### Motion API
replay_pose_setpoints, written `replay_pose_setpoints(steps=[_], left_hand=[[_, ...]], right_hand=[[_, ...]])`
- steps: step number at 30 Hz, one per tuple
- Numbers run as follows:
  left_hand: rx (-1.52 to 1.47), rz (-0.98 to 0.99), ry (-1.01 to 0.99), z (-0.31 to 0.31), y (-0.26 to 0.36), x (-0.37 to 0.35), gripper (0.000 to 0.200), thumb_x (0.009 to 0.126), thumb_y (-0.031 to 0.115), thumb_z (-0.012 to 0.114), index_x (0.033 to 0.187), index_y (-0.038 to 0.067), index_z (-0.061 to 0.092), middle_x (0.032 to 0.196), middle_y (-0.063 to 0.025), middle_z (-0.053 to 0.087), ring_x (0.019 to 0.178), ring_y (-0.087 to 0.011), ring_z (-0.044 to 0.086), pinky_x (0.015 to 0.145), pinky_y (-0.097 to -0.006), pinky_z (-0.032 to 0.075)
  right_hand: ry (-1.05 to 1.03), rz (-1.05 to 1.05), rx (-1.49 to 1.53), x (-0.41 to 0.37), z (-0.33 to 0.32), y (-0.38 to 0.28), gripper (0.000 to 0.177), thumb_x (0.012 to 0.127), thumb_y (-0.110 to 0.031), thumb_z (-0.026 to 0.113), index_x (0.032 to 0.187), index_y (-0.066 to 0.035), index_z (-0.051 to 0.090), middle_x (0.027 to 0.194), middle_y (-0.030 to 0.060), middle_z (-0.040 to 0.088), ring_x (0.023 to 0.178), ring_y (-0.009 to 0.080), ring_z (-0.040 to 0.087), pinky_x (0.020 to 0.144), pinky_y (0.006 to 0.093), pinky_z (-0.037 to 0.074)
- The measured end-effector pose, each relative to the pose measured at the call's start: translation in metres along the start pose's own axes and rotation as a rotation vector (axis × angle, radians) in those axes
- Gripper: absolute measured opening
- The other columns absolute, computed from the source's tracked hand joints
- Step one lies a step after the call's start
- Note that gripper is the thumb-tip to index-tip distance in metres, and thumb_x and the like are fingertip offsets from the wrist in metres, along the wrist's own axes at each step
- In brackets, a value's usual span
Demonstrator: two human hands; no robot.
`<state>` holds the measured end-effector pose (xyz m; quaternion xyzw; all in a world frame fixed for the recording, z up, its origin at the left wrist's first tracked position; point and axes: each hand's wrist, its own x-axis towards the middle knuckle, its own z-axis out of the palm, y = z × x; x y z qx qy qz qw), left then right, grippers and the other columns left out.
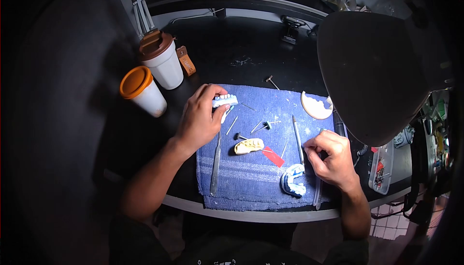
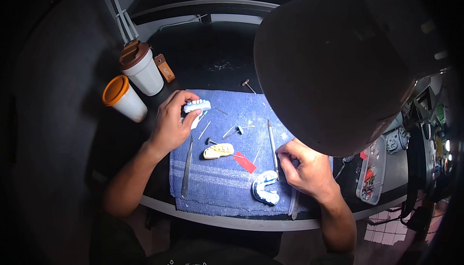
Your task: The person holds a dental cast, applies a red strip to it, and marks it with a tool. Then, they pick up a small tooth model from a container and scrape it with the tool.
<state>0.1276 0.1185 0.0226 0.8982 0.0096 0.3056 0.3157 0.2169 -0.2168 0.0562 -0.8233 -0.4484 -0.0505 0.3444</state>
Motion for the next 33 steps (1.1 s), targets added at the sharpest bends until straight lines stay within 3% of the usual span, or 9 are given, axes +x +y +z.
replay_pose_setpoints(steps=[5,8,14,18,33], left_hand=[[-0.010,0.032,-0.060,-0.002,0.002,0.002,0.025,0.091,-0.004,0.079,0.113,-0.004,0.067,0.105,-0.0168,0.070,0.092,-0.0291,0.076,0.080,-0.0355,0.060],[-0.030,0.037,-0.054,-0.001,0.002,0.002,0.025,0.092,-0.005,0.078,0.114,-0.005,0.068,0.106,-0.0162,0.072,0.092,-0.0231,0.077,0.080,-0.0311,0.061],[-0.542,-0.288,-0.052,0.001,0.004,0.003,0.025,0.099,-0.004,0.074,0.123,-0.007,0.065,0.107,-0.0120,0.074,0.099,-0.0111,0.073,0.084,-0.0245,0.061],[-0.647,-0.366,-0.102,-0.007,0.007,0.007,0.026,0.102,-0.001,0.072,0.127,-0.007,0.064,0.109,-0.0106,0.072,0.096,-0.0085,0.071,0.083,-0.0230,0.059],[-0.866,-0.513,-0.134,-0.010,0.018,0.006,0.030,0.103,0.005,0.073,0.129,-0.008,0.065,0.108,-0.0103,0.073,0.090,-0.0089,0.069,0.085,-0.0245,0.060]], right_hand=[[0.001,0.002,-0.007,0.001,-0.001,-0.002,0.010,0.078,0.007,0.077,0.085,0.000,0.077,0.073,0.0091,0.067,0.066,0.0203,0.066,0.063,0.0321,0.052],[-0.001,-0.006,-0.001,0.000,-0.001,0.000,0.010,0.078,0.007,0.077,0.085,0.000,0.077,0.072,0.0089,0.067,0.066,0.0205,0.066,0.063,0.0322,0.052],[-0.019,-0.066,-0.025,0.001,-0.003,-0.001,0.012,0.077,0.007,0.077,0.087,0.000,0.077,0.075,0.0093,0.068,0.067,0.0205,0.066,0.064,0.0320,0.053],[-0.024,-0.068,-0.016,-0.001,-0.004,0.002,0.012,0.077,0.007,0.077,0.087,0.001,0.077,0.077,0.0098,0.069,0.068,0.0210,0.066,0.065,0.0324,0.053],[-0.144,-0.152,-0.008,-0.001,-0.006,0.002,0.015,0.077,0.004,0.080,0.090,0.000,0.076,0.085,0.0121,0.072,0.077,0.0282,0.070,0.071,0.0372,0.057]])
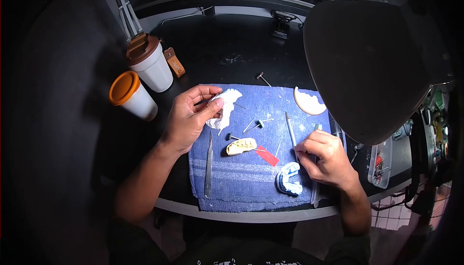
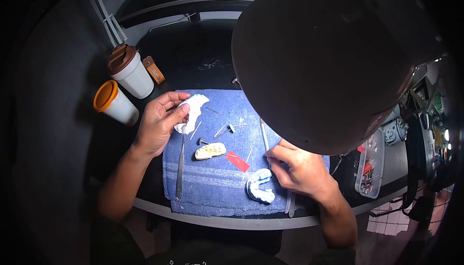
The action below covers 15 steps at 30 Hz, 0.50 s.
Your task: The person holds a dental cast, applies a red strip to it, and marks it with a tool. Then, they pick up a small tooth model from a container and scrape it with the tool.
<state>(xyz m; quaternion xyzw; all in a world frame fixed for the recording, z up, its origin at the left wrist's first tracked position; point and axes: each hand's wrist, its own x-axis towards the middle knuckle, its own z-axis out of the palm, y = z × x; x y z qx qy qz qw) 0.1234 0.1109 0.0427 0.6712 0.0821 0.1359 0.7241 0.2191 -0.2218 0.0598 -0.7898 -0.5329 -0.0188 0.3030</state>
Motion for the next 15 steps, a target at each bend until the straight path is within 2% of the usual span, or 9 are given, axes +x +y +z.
replay_pose_setpoints(steps=[6,9,15], left_hand=[[-0.311,-0.162,-0.058,-0.0029,0.0005,-0.0001,0.029,0.110,0.015,0.067,0.131,-0.004,0.067,0.116,-0.0114,0.074,0.103,-0.0142,0.073,0.089,-0.0241,0.059],[-0.379,-0.225,-0.047,-0.0015,0.0043,-0.0016,0.028,0.111,0.017,0.064,0.132,-0.002,0.067,0.113,-0.0088,0.073,0.104,-0.0155,0.073,0.086,-0.0229,0.062],[-0.394,-0.226,-0.039,-0.0027,0.0032,-0.0009,0.027,0.111,0.017,0.063,0.130,-0.001,0.068,0.113,-0.0096,0.073,0.105,-0.0168,0.074,0.087,-0.0225,0.061]], right_hand=[[-0.011,0.010,-0.004,-0.0008,-0.0014,-0.0007,0.015,0.077,0.004,0.081,0.091,0.000,0.077,0.085,0.0121,0.071,0.077,0.0284,0.070,0.071,0.0371,0.056],[-0.009,-0.005,-0.009,-0.0005,-0.0006,0.0012,0.016,0.077,0.004,0.081,0.091,0.000,0.077,0.085,0.0122,0.071,0.077,0.0284,0.070,0.071,0.0372,0.056],[-0.005,0.004,-0.002,-0.0013,0.0007,0.0002,0.015,0.077,0.004,0.081,0.091,0.000,0.077,0.085,0.0122,0.071,0.076,0.0284,0.070,0.071,0.0374,0.056]])
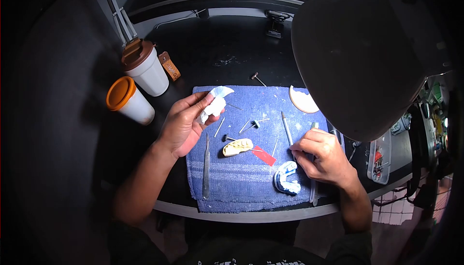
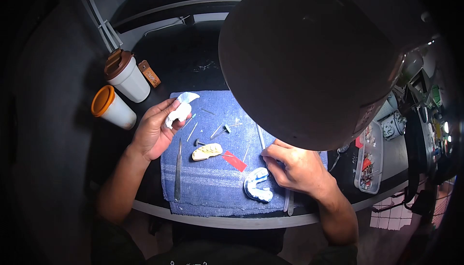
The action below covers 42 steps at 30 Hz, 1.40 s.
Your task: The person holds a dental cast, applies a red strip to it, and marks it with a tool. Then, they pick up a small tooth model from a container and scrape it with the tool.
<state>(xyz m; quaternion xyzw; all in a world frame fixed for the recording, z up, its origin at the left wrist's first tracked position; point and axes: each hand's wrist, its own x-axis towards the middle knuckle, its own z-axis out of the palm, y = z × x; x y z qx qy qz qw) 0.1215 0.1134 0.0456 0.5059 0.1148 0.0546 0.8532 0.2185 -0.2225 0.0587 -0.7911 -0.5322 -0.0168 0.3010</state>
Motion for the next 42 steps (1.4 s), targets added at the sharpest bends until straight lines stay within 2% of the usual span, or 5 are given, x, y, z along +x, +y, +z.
replay_pose_setpoints(steps=[12,21,26,35,42], left_hand=[[0.337,0.269,0.028,0.003,-0.004,0.000,0.029,0.099,-0.001,0.076,0.125,-0.006,0.066,0.108,-0.0099,0.074,0.093,-0.0095,0.072,0.085,-0.0242,0.061],[0.961,0.701,0.066,0.002,-0.006,0.000,0.028,0.093,-0.010,0.077,0.118,-0.006,0.068,0.114,-0.0119,0.071,0.103,-0.0144,0.075,0.091,-0.0257,0.061],[1.171,0.914,0.086,0.008,-0.005,0.000,0.028,0.079,-0.008,0.083,0.105,0.001,0.075,0.103,-0.0132,0.075,0.092,-0.0267,0.078,0.080,-0.0332,0.060],[1.255,0.938,0.147,0.003,-0.007,0.002,0.028,0.076,-0.002,0.086,0.101,0.006,0.078,0.102,-0.0093,0.076,0.099,-0.0255,0.071,0.091,-0.0373,0.054],[1.221,0.926,0.149,0.000,0.001,0.000,0.030,0.082,-0.005,0.084,0.110,0.001,0.075,0.107,-0.0114,0.076,0.102,-0.0221,0.071,0.096,-0.0348,0.054]], right_hand=[[-0.002,-0.019,-0.009,-0.001,0.000,0.002,0.014,0.078,0.003,0.081,0.091,-0.001,0.077,0.085,0.0116,0.072,0.075,0.0277,0.070,0.071,0.0371,0.056],[-0.007,-0.031,-0.018,0.000,0.000,0.002,0.014,0.079,0.003,0.081,0.091,-0.001,0.077,0.086,0.0120,0.072,0.077,0.0284,0.071,0.072,0.0376,0.057],[0.000,-0.020,-0.010,-0.001,0.000,0.002,0.014,0.079,0.003,0.081,0.092,-0.001,0.077,0.085,0.0117,0.071,0.077,0.0283,0.071,0.072,0.0378,0.057],[-0.003,-0.040,-0.017,-0.002,0.000,0.004,0.014,0.079,0.003,0.081,0.092,-0.001,0.077,0.085,0.0120,0.071,0.078,0.0283,0.071,0.072,0.0381,0.057],[-0.016,-0.041,-0.024,-0.002,0.000,0.002,0.014,0.080,0.003,0.081,0.093,0.000,0.077,0.087,0.0124,0.073,0.078,0.0282,0.072,0.071,0.0373,0.058]])
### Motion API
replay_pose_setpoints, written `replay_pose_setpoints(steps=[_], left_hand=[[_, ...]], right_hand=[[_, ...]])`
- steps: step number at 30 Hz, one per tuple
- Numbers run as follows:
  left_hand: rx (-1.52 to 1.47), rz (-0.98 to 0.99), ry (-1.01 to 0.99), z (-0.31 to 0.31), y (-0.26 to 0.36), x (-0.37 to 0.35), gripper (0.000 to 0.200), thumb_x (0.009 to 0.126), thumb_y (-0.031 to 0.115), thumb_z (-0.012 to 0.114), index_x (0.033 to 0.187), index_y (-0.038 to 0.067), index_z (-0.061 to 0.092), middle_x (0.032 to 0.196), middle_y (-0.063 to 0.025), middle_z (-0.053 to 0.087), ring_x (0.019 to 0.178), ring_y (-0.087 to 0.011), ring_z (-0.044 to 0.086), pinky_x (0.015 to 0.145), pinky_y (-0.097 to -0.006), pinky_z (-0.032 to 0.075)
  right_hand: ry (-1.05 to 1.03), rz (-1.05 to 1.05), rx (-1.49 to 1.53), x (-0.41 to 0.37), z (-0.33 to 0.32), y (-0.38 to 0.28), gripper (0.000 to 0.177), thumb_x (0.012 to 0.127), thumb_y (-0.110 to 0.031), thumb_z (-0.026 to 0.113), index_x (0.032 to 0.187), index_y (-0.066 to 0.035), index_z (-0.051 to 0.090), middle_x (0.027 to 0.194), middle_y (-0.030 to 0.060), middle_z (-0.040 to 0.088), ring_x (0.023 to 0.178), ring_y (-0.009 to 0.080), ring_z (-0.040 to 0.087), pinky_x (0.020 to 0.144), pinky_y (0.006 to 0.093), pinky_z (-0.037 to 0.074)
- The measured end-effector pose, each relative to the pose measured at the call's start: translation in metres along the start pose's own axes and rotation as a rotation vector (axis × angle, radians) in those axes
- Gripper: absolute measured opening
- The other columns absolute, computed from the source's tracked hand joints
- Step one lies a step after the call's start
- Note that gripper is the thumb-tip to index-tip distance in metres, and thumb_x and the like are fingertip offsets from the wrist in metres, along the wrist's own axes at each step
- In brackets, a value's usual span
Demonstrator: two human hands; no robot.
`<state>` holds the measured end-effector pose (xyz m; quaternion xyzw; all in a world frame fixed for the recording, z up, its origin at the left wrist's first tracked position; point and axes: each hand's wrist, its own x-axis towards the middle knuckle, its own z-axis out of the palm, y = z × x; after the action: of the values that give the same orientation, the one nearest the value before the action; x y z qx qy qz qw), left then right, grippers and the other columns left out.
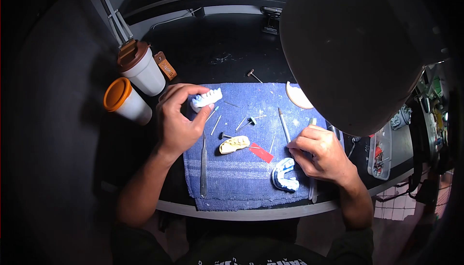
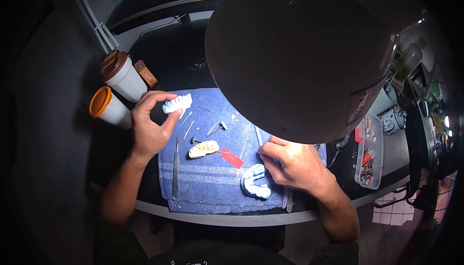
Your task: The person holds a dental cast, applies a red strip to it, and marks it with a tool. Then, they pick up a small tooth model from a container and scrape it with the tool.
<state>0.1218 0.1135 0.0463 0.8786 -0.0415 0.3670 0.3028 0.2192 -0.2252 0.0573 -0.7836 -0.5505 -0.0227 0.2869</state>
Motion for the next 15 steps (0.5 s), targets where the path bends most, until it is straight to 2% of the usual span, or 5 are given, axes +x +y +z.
replay_pose_setpoints(steps=[3,7,10,13,15], left_hand=[[-0.217,-0.177,0.095,0.0002,-0.0058,0.0009,0.028,0.088,-0.003,0.082,0.114,-0.002,0.073,0.108,-0.0096,0.075,0.103,-0.0174,0.069,0.097,-0.0339,0.053],[-0.228,-0.187,0.130,-0.0038,-0.0075,0.0025,0.027,0.092,0.000,0.080,0.118,-0.003,0.071,0.111,-0.0102,0.074,0.106,-0.0163,0.067,0.101,-0.0334,0.050],[-0.208,-0.143,0.148,-0.0014,-0.0058,0.0030,0.026,0.091,0.001,0.081,0.116,-0.002,0.072,0.103,-0.0103,0.075,0.100,-0.0168,0.070,0.093,-0.0324,0.055],[-0.257,-0.190,0.107,-0.0017,-0.0028,0.0007,0.029,0.092,0.000,0.080,0.119,-0.003,0.070,0.111,-0.0105,0.073,0.106,-0.0164,0.066,0.102,-0.0336,0.050],[-0.248,-0.187,0.099,-0.0010,-0.0005,-0.0004,0.028,0.092,-0.001,0.080,0.118,-0.003,0.070,0.110,-0.0106,0.073,0.105,-0.0160,0.067,0.100,-0.0328,0.051]], right_hand=[[0.004,0.002,0.003,0.0000,-0.0011,0.0004,0.014,0.080,0.003,0.081,0.093,0.000,0.077,0.087,0.0124,0.073,0.078,0.0281,0.072,0.071,0.0372,0.058],[-0.007,0.006,0.002,0.0009,-0.0013,0.0002,0.014,0.080,0.003,0.081,0.093,0.000,0.078,0.087,0.0124,0.073,0.078,0.0281,0.072,0.071,0.0373,0.058],[-0.010,0.010,0.002,-0.0008,0.0007,-0.0003,0.014,0.080,0.003,0.081,0.093,0.000,0.078,0.087,0.0124,0.073,0.079,0.0282,0.072,0.072,0.0375,0.058],[-0.001,0.009,-0.002,0.0000,-0.0006,-0.0001,0.015,0.080,0.003,0.081,0.094,0.000,0.078,0.087,0.0124,0.072,0.079,0.0282,0.072,0.072,0.0376,0.058],[0.005,0.008,0.001,-0.0006,-0.0011,0.0004,0.015,0.080,0.003,0.081,0.094,0.000,0.078,0.087,0.0122,0.072,0.079,0.0281,0.072,0.072,0.0376,0.058]])
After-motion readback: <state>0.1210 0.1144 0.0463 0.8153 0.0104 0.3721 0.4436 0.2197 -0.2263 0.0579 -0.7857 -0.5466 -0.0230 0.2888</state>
